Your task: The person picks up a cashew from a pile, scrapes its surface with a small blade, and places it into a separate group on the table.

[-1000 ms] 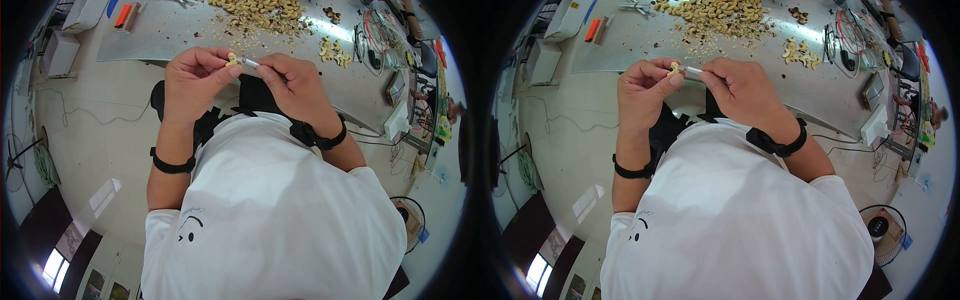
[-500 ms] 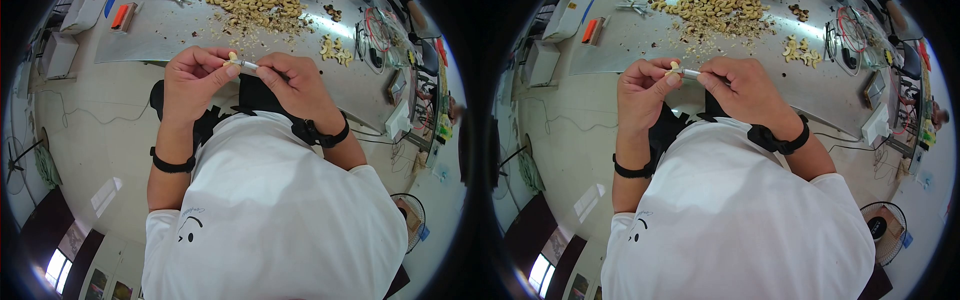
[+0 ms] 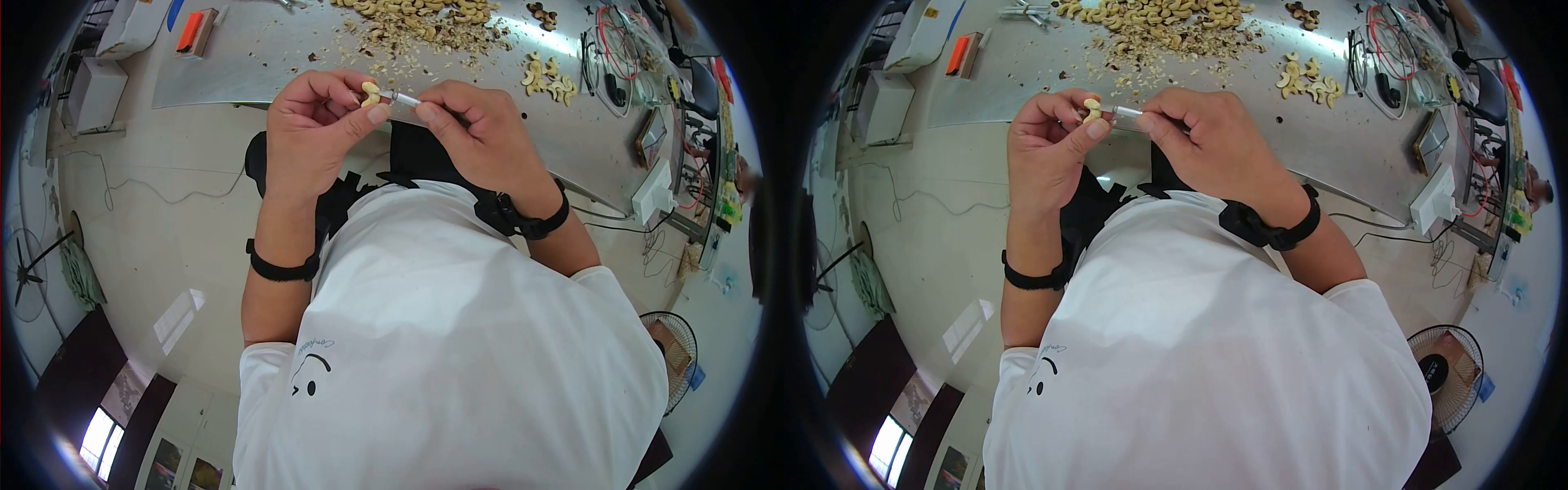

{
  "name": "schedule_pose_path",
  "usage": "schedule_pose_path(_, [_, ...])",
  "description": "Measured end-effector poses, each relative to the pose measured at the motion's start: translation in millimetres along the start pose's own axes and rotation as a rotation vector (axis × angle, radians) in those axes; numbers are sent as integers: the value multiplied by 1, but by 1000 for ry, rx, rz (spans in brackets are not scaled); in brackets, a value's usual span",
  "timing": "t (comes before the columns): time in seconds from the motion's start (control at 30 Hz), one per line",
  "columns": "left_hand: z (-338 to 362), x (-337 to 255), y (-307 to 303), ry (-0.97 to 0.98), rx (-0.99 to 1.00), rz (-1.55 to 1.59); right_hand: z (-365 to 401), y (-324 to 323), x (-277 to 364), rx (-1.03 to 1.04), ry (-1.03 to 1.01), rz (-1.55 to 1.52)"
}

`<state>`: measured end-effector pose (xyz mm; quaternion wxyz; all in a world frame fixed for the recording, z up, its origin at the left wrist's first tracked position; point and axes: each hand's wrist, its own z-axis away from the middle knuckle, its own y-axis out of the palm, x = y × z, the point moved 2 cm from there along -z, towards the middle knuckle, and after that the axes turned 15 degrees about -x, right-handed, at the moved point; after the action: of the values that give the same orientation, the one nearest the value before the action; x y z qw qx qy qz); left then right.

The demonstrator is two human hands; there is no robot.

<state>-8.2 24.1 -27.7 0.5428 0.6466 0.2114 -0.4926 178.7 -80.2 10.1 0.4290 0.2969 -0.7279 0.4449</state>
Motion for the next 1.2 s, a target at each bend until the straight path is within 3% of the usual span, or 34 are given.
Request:
schedule_pose_path(0.17, [1,-1,1,-61,14,26,-1,-1,-6,-130,-52,21])
schedule_pose_path(0.43, [-1,-7,9,76,-40,-230,-1,-2,-9,23,60,-46])
schedule_pose_path(1.2, [-2,-10,2,156,66,-255,0,-3,-9,224,255,-223])
